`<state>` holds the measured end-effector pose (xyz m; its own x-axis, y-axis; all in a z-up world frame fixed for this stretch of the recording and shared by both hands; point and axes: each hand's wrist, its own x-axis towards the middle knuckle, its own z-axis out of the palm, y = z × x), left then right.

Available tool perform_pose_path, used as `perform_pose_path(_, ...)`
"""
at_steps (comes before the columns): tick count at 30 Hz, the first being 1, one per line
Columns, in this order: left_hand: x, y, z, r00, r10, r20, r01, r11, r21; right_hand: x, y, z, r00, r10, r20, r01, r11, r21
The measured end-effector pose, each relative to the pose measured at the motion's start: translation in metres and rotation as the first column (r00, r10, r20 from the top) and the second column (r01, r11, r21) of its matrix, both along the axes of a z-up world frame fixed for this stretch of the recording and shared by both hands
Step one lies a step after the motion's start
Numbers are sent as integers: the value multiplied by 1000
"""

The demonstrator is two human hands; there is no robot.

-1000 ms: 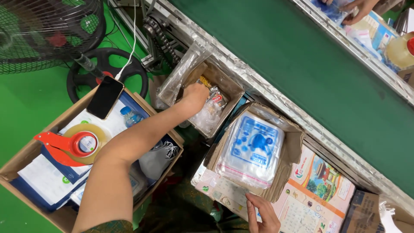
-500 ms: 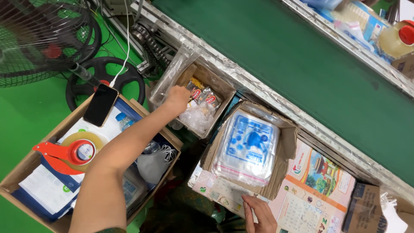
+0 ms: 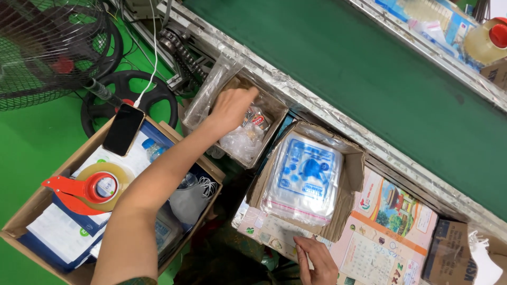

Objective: Packaging face masks into plastic bags and cardboard boxes at a conveyor belt workstation.

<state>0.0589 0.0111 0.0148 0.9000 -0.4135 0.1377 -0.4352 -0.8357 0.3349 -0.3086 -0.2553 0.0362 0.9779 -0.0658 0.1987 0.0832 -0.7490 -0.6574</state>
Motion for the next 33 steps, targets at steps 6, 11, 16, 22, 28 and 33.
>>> perform_pose_path(6, 8, -20, -5, 944, -218, 249, 242, 968, -69, 0, 6, 2, 999, 26, -28, -26, 999, -26)
perform_pose_path(11, -5, 0, -23, 992, -7, -123, 5, 1000, -19, -8, 0, -11, 998, -60, -21, 60, 998, -12)
perform_pose_path(16, -43, 5, -47, 815, -106, -569, 254, 949, 187, -6, -2, -16, 995, -55, -88, 52, 998, -32)
perform_pose_path(22, -51, 14, -67, 752, -373, -543, 432, 902, -21, -3, -10, -40, 998, 56, 15, -55, 997, -51)
perform_pose_path(28, -53, 10, -64, 684, -297, -666, 401, 916, 3, -2, -25, -69, 980, 113, -161, -130, 987, -94)
perform_pose_path(33, -48, 9, -69, 763, -384, -519, 407, 910, -74, 4, -30, -82, 956, 128, -262, -150, 987, -62)
